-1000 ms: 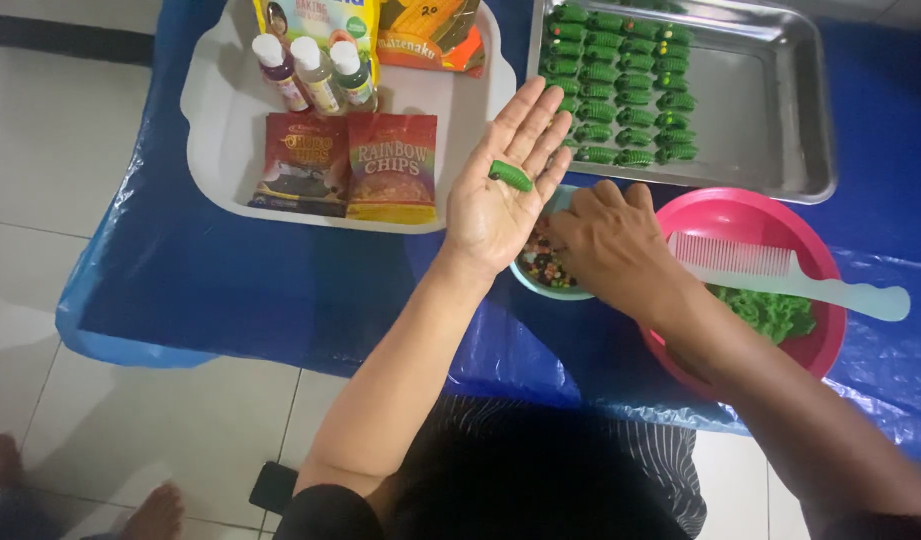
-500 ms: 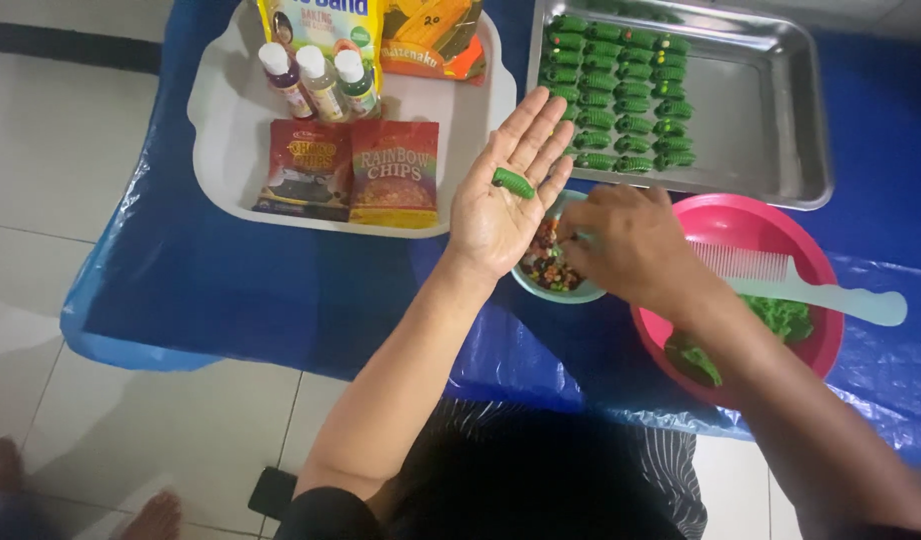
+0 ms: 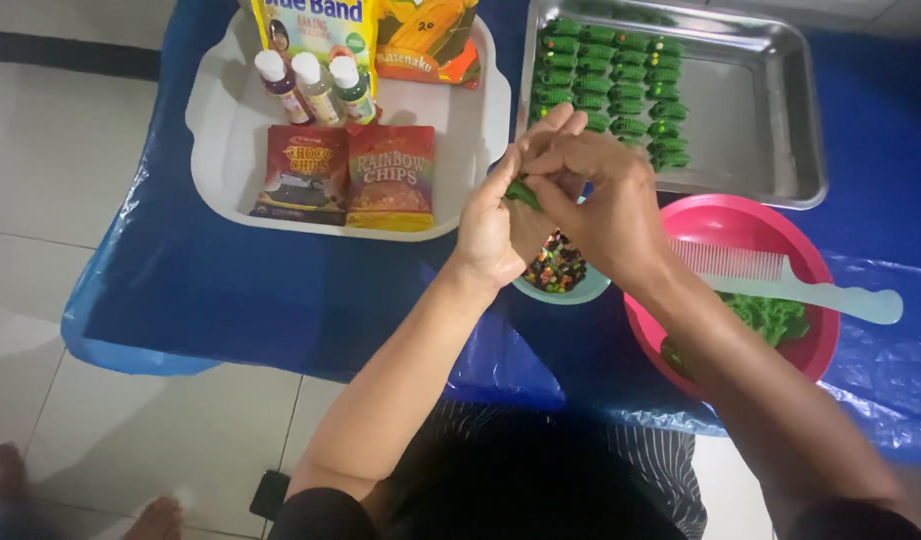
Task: Shape green dough into caterpillar-shaped cookies using a comb for texture and place them on a tray
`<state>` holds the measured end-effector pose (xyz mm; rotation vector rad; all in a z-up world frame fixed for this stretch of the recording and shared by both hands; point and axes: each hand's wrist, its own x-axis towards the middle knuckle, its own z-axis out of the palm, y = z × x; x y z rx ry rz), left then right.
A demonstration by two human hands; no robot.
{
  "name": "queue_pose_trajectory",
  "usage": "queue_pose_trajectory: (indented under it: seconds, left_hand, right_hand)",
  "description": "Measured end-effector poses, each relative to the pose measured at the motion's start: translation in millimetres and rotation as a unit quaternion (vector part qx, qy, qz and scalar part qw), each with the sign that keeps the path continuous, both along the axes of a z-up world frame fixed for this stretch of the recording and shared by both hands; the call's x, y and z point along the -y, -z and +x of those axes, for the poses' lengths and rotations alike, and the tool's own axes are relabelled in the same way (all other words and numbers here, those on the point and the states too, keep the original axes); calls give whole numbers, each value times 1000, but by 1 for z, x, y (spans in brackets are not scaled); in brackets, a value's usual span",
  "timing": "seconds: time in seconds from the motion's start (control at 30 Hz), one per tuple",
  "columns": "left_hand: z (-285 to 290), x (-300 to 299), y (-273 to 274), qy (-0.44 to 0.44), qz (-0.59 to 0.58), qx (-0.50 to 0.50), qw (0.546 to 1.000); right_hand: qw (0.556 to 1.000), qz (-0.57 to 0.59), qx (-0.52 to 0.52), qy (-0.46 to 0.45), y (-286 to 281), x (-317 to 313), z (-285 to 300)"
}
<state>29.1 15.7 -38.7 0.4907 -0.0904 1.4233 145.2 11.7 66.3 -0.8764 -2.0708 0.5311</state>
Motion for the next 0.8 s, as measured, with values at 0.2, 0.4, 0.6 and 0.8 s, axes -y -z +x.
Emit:
queue_pose_trajectory:
  seconds: [0.2,0.4,0.6,0.8]
  left_hand:
    - [0,5,-7,6,4,16,1000]
    - [-4,10,-25,1,-101,69,992]
    - [-7,10,-10,9,-17,65,998]
    - [-7,23,-37,4,-87,36,996]
  right_hand:
    - [996,77,52,18,-11,14,-2]
    - [965,218,144,19,7,15,1]
    - [954,253,152,53,12,19,-3]
    - [959,226,147,84,7,24,-8]
